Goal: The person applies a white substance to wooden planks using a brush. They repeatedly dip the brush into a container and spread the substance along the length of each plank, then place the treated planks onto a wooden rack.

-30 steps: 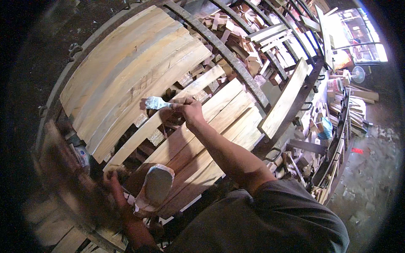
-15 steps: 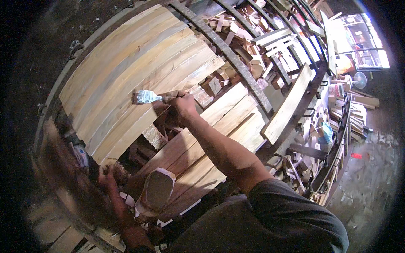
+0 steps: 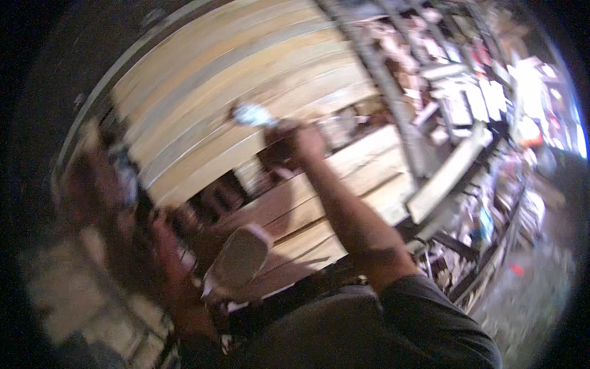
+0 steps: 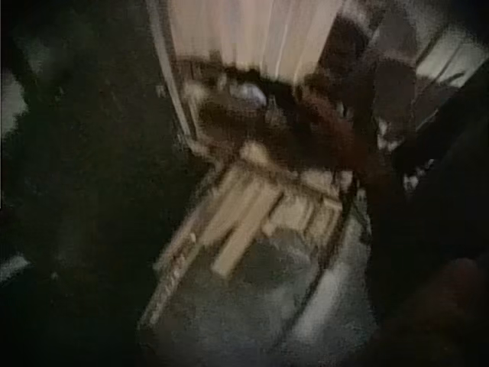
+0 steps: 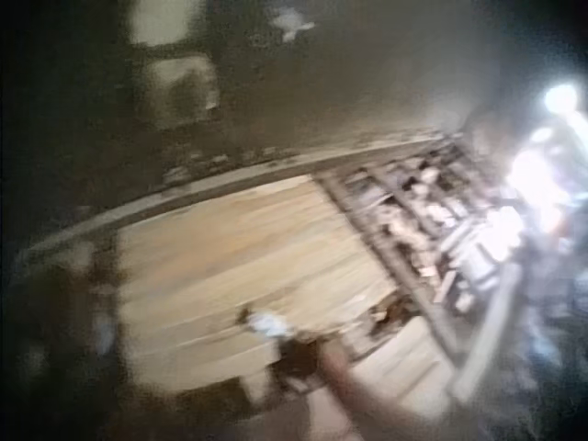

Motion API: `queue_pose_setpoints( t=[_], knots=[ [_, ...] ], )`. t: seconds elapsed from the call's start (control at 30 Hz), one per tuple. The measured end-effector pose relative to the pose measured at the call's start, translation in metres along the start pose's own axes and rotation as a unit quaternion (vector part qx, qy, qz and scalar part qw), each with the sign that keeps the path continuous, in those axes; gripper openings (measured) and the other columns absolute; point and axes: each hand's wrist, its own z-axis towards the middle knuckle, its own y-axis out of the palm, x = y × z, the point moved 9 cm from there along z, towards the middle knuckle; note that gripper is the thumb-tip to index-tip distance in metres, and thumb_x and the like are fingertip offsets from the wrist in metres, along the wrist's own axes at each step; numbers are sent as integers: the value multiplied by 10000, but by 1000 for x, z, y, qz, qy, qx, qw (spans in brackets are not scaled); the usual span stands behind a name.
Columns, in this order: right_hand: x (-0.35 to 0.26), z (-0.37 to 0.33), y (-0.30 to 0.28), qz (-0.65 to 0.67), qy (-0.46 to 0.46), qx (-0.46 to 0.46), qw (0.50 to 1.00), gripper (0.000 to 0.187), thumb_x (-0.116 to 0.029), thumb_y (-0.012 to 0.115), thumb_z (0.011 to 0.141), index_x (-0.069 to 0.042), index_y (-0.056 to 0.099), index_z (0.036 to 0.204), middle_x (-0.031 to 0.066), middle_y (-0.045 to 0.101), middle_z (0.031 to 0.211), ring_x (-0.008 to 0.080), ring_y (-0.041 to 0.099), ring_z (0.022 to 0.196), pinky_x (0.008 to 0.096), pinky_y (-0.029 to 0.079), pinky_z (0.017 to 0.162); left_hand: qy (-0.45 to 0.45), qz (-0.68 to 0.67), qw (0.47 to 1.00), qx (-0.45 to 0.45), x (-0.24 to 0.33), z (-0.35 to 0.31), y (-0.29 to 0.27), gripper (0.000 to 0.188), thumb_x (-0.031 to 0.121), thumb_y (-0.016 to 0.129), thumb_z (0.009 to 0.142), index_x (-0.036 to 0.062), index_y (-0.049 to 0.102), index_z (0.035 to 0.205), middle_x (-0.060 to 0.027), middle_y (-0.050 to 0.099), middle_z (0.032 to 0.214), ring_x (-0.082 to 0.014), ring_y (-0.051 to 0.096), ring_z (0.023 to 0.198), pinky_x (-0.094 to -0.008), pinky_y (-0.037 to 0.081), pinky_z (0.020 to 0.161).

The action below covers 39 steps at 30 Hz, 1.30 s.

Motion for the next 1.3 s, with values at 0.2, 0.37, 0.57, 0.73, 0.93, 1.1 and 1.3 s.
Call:
queue_pose_setpoints(
  t=[0.2,0.37,0.57,0.73,0.93,1.1,1.3],
  knots=[
    [9,-18,13,872,126,14,472,188,-173,518,911,8,564,923,80,576,888,189,583,888,331,478,837,34,87,993,78,34,-2,13,197,170,668,845,40,688,992,-23,648,881,-164,581,775,-320,471,750],
    [12,-15,25,863,152,19,481,169,-89,483,962,18,603,1015,80,611,944,197,601,936,302,480,847,-8,-23,990,137,30,-17,8,275,111,718,828,42,653,1086,-76,649,940,-185,606,830,-292,499,670],
    [22,-15,29,862,150,6,484,168,-146,548,934,-14,618,1011,75,641,922,165,609,900,271,458,747,-44,-12,986,162,30,-19,7,353,119,736,810,34,634,1137,-43,649,890,-137,576,732,-275,481,647],
    [51,-52,31,903,134,41,406,236,-81,532,905,32,577,1107,161,656,996,314,648,950,440,517,881,123,9,988,94,80,-88,17,504,182,670,894,-56,516,1311,-107,658,1136,-161,605,957,-304,486,835],
    [109,-143,37,807,156,43,569,127,-92,535,888,-12,566,982,78,568,870,240,569,793,362,478,739,135,-34,972,-189,88,-238,69,781,559,660,849,2,458,1357,-138,571,1277,-248,523,1220,-374,395,1057],
    [123,-213,48,849,241,59,467,177,-174,585,927,-4,607,970,63,620,850,181,604,780,291,497,719,306,150,920,-195,144,-313,113,768,495,747,799,-17,486,1309,-167,534,1299,-300,511,1231,-409,383,1063],
    [95,-235,6,893,230,87,376,195,-128,510,910,-90,407,749,-5,344,691,132,346,609,275,327,588,283,223,922,-144,168,-287,118,180,58,676,851,-3,588,995,-137,650,1071,-219,611,1037,-342,466,922]
  ],
)
